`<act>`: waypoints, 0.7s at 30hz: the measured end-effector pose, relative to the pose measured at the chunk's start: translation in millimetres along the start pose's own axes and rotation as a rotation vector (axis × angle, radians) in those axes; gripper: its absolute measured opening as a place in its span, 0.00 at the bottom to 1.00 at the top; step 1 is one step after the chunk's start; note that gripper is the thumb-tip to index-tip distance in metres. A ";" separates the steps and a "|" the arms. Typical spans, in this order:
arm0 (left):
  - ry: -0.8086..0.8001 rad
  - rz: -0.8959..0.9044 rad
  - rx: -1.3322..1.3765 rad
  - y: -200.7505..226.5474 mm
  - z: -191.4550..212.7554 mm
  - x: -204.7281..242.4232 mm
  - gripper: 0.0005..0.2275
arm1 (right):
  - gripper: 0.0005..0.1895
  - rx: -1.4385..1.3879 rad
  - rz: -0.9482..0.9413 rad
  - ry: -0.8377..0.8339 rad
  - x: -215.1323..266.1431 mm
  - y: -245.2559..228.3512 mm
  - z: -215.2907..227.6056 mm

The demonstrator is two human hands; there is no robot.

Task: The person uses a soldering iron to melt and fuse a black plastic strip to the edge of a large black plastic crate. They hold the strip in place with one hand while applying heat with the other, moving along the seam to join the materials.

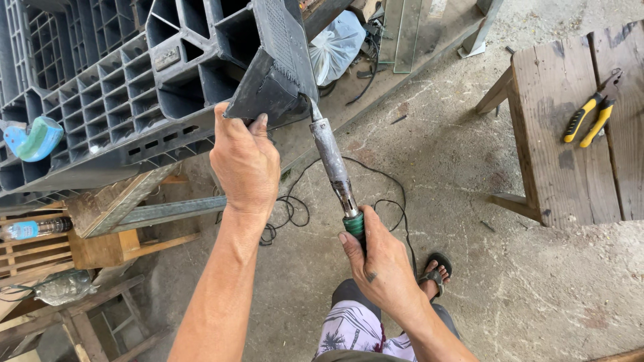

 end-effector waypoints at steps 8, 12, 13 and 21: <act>-0.022 0.057 0.012 -5.4 -2.0 0.2 0.12 | 0.23 0.016 0.023 -0.021 3.3 -1.5 -1.0; -0.002 0.045 0.015 -5.0 -0.1 -0.3 0.14 | 0.31 0.001 0.188 -0.019 9.7 -13.1 4.3; 0.002 0.038 0.018 -4.6 0.2 -0.1 0.14 | 0.33 -0.028 0.198 -0.037 10.9 -11.4 5.1; 0.007 0.029 0.012 -3.0 0.1 0.3 0.14 | 0.37 -0.222 0.095 -0.082 7.3 9.0 -5.8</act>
Point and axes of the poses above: each hand's wrist, its own x-axis away from the middle knuckle, its own z-axis out of the back of the hand, y = z × x, the point moved 10 cm from there along -x, towards the middle knuckle, and after that the axes turned 10 degrees about -y, right-handed, at the moved point
